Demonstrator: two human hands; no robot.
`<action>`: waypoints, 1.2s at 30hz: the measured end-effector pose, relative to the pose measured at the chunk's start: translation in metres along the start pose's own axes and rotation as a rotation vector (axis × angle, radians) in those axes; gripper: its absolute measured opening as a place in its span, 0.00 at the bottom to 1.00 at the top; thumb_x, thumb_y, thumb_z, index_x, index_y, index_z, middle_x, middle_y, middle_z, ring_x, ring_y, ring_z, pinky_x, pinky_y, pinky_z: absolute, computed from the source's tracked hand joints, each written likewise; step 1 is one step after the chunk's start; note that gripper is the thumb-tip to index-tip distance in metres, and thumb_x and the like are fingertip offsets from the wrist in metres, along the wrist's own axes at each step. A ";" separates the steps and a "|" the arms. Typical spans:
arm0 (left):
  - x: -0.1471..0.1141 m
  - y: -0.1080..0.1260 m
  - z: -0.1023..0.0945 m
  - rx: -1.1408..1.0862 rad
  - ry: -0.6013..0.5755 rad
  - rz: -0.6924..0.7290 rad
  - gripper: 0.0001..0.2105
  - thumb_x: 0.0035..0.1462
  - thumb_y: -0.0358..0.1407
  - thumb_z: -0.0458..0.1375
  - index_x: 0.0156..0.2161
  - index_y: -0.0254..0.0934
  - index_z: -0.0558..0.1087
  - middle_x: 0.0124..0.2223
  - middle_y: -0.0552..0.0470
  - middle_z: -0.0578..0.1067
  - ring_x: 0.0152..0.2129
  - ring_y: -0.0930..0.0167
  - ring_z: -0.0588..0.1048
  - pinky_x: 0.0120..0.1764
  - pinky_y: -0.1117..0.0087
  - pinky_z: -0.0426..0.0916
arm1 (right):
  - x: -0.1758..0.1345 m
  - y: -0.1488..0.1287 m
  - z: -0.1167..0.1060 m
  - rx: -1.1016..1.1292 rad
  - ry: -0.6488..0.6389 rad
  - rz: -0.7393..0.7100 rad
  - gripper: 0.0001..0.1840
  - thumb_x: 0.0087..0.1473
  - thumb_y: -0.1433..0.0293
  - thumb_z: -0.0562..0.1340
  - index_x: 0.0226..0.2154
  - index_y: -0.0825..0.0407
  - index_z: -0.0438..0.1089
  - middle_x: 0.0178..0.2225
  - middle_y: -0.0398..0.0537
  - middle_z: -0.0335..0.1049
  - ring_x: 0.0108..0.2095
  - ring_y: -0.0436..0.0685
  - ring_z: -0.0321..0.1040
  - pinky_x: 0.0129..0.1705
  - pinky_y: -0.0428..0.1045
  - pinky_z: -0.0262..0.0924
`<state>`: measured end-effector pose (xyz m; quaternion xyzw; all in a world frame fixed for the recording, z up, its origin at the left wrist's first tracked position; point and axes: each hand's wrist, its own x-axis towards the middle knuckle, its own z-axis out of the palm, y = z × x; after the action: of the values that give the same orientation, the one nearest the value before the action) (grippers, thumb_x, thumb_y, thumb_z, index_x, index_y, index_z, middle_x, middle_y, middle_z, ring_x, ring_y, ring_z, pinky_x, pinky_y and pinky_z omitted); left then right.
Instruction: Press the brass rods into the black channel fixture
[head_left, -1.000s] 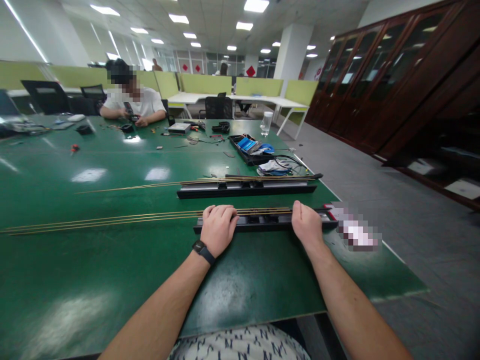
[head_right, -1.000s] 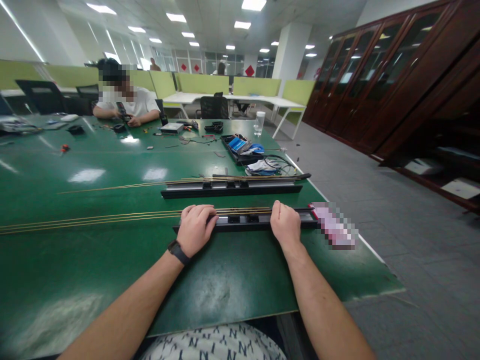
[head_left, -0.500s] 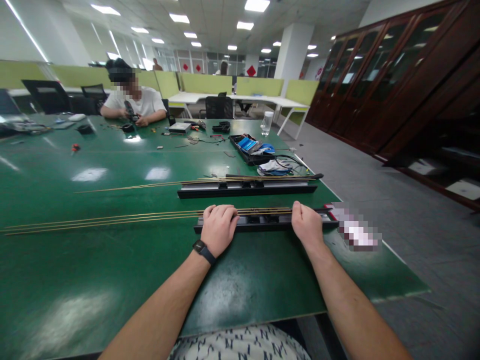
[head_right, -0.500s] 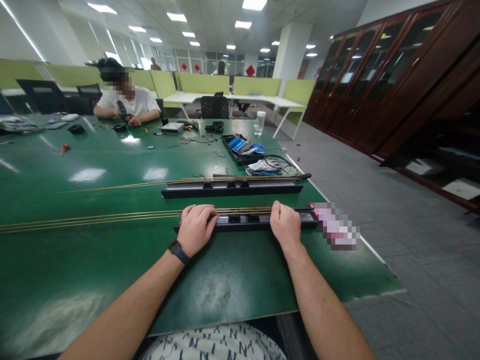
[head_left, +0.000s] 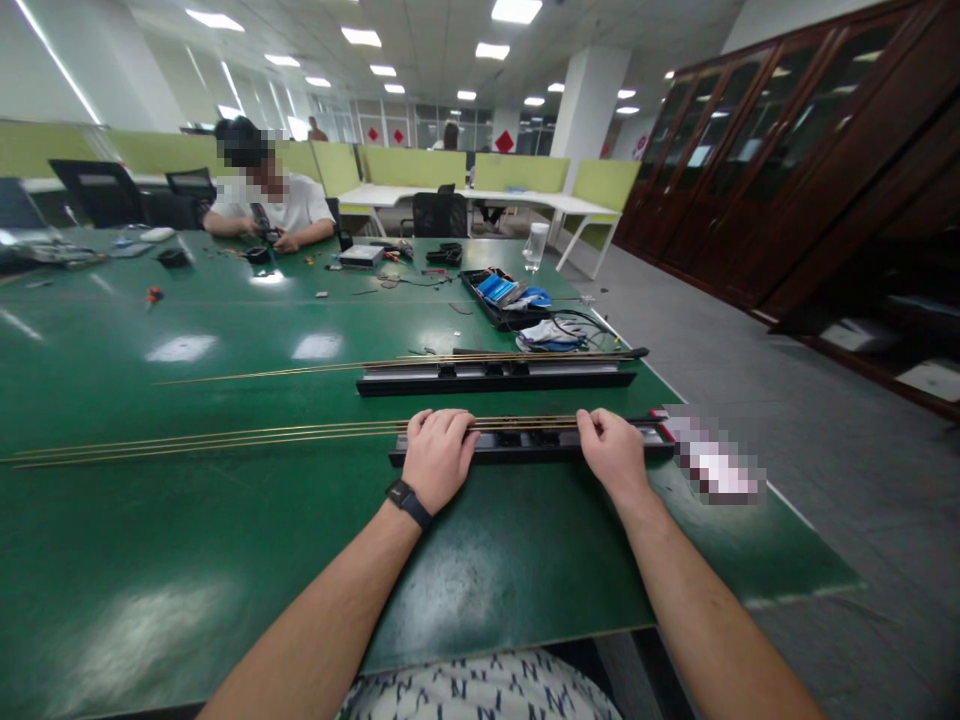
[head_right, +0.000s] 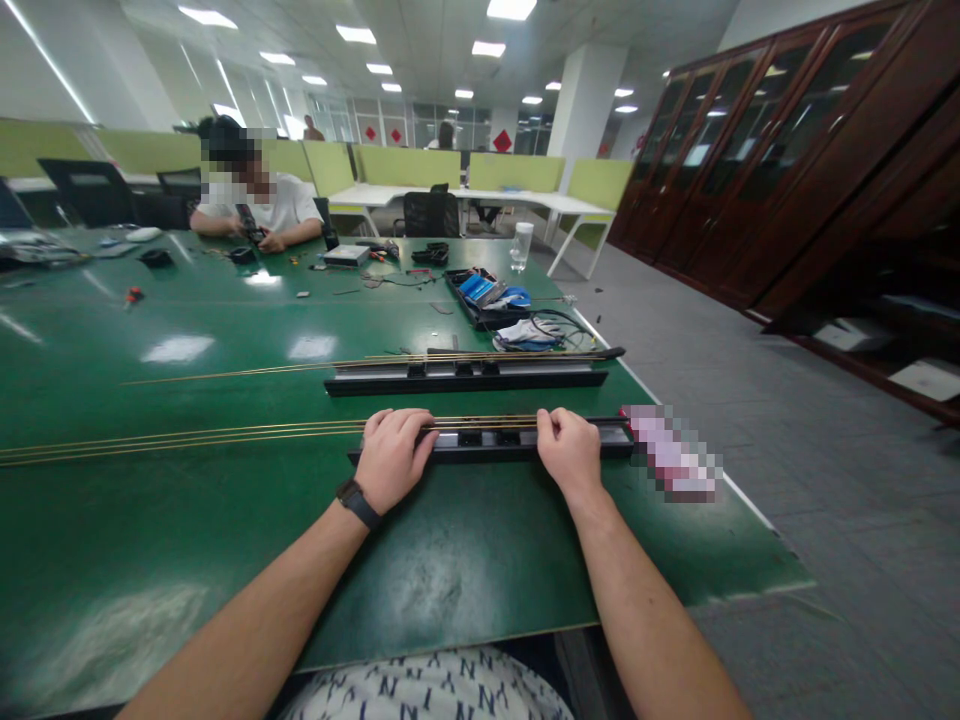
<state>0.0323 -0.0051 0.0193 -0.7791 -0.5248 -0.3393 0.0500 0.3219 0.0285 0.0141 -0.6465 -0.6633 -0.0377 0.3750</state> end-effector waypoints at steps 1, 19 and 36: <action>0.000 0.000 0.000 0.001 -0.001 0.001 0.07 0.68 0.37 0.54 0.48 0.43 0.72 0.50 0.49 0.80 0.49 0.65 0.76 0.59 0.55 0.58 | 0.000 0.001 0.000 0.007 -0.006 0.005 0.23 0.63 0.56 0.54 0.20 0.48 0.58 0.20 0.44 0.61 0.25 0.53 0.58 0.32 0.50 0.47; 0.000 -0.007 0.002 0.032 0.031 -0.009 0.13 0.67 0.43 0.56 0.51 0.42 0.75 0.51 0.46 0.80 0.50 0.61 0.76 0.60 0.52 0.59 | 0.001 0.006 -0.002 0.035 0.003 0.026 0.22 0.61 0.55 0.57 0.21 0.49 0.62 0.21 0.44 0.64 0.25 0.53 0.61 0.33 0.50 0.50; -0.001 -0.009 0.003 0.051 0.018 -0.004 0.13 0.67 0.43 0.56 0.51 0.41 0.74 0.51 0.45 0.80 0.48 0.61 0.75 0.57 0.53 0.61 | 0.004 0.011 -0.002 0.033 0.000 0.041 0.21 0.62 0.56 0.54 0.21 0.48 0.61 0.22 0.46 0.65 0.27 0.55 0.61 0.33 0.51 0.49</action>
<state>0.0256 -0.0002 0.0138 -0.7734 -0.5344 -0.3329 0.0736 0.3335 0.0327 0.0127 -0.6537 -0.6506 -0.0191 0.3860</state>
